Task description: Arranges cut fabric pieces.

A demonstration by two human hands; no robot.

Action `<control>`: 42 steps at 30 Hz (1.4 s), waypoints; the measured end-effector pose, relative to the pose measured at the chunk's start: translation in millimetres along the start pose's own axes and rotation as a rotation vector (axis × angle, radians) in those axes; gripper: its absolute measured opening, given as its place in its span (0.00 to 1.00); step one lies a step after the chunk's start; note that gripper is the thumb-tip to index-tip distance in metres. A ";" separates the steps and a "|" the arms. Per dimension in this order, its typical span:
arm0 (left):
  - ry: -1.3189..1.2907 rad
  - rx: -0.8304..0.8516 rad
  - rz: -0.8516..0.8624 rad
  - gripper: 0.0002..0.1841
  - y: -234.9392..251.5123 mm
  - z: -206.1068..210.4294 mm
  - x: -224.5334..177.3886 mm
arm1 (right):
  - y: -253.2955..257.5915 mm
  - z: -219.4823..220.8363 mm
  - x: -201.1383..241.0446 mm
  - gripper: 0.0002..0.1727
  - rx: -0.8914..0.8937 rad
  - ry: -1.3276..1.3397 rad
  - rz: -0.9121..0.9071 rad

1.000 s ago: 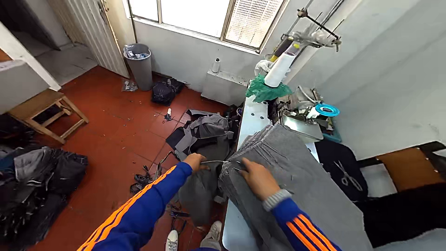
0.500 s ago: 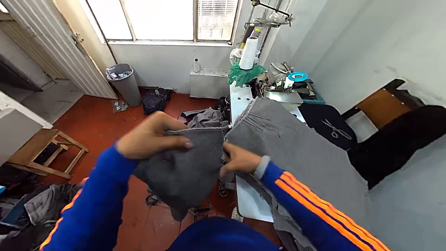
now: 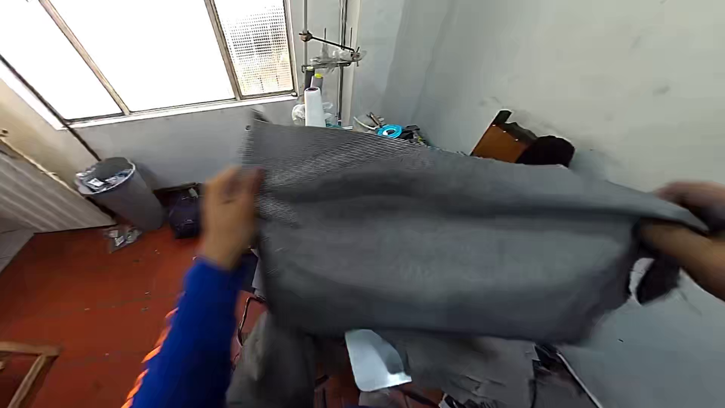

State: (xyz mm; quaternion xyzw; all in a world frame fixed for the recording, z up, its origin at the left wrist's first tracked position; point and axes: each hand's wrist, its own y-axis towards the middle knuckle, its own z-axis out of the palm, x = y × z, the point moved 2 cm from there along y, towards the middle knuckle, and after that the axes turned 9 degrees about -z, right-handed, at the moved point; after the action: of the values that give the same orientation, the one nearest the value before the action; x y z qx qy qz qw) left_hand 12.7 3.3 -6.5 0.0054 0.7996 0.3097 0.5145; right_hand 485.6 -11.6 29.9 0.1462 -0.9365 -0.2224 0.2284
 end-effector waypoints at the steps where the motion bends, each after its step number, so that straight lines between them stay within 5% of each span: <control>1: 0.082 0.091 -0.117 0.15 13.6 50.7 23.0 | 20.4 20.2 -39.2 0.07 -0.013 -0.100 0.007; 2: 0.181 0.203 -0.254 0.19 23.7 100.9 50.3 | 36.6 48.1 -72.7 0.09 0.026 -0.151 0.082; 4: 0.395 0.405 -0.500 0.25 26.6 184.4 108.0 | 44.6 117.0 -130.7 0.31 0.183 -0.187 0.291; 6: 0.525 0.470 -0.608 0.27 30.5 222.0 138.6 | 45.4 170.2 -125.6 0.48 0.265 -0.130 0.358; 10: 0.184 0.405 -0.537 0.20 24.7 201.7 185.5 | 8.7 281.9 -38.7 0.54 0.538 0.043 0.182; 13: 0.141 0.516 -0.707 0.19 -34.2 154.3 260.8 | -6.1 345.5 -44.1 0.63 0.670 0.038 0.178; 16: 0.288 0.961 -0.909 0.32 -141.3 134.4 305.0 | 2.1 326.4 -50.8 0.51 0.697 0.033 0.164; 19: 0.358 1.030 -0.909 0.41 -184.0 152.7 318.2 | 21.5 270.3 -27.0 0.25 0.702 -0.008 0.003; 23: 0.350 1.101 -0.737 0.21 -183.7 151.3 320.6 | 34.1 238.9 67.3 0.13 0.677 0.125 -0.334; 25: 0.271 1.041 -0.720 0.26 -186.9 139.5 317.8 | 29.7 261.3 117.2 0.15 0.872 0.188 -0.362; 29: 0.221 0.998 -0.762 0.55 -201.7 141.6 297.9 | 14.9 328.5 163.6 0.20 1.127 0.034 -0.324; 34: 0.381 1.051 -0.749 0.33 -196.0 148.5 310.2 | 20.7 371.3 140.6 0.30 1.165 -0.209 -0.279; 38: 0.325 0.869 -0.822 0.26 -177.9 90.3 303.8 | 26.0 373.4 135.0 0.30 1.184 -0.209 -0.350; 42: 0.373 0.821 -0.745 0.23 -150.4 41.8 255.9 | 14.9 369.1 156.3 0.29 1.313 -0.122 -0.433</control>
State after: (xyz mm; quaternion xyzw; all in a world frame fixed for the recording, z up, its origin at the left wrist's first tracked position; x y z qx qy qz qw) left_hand -26.6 -14.1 -303.2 -0.1320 0.8792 -0.2317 0.3950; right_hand 167.8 71.7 -200.2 0.4247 -0.8381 0.3421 -0.0101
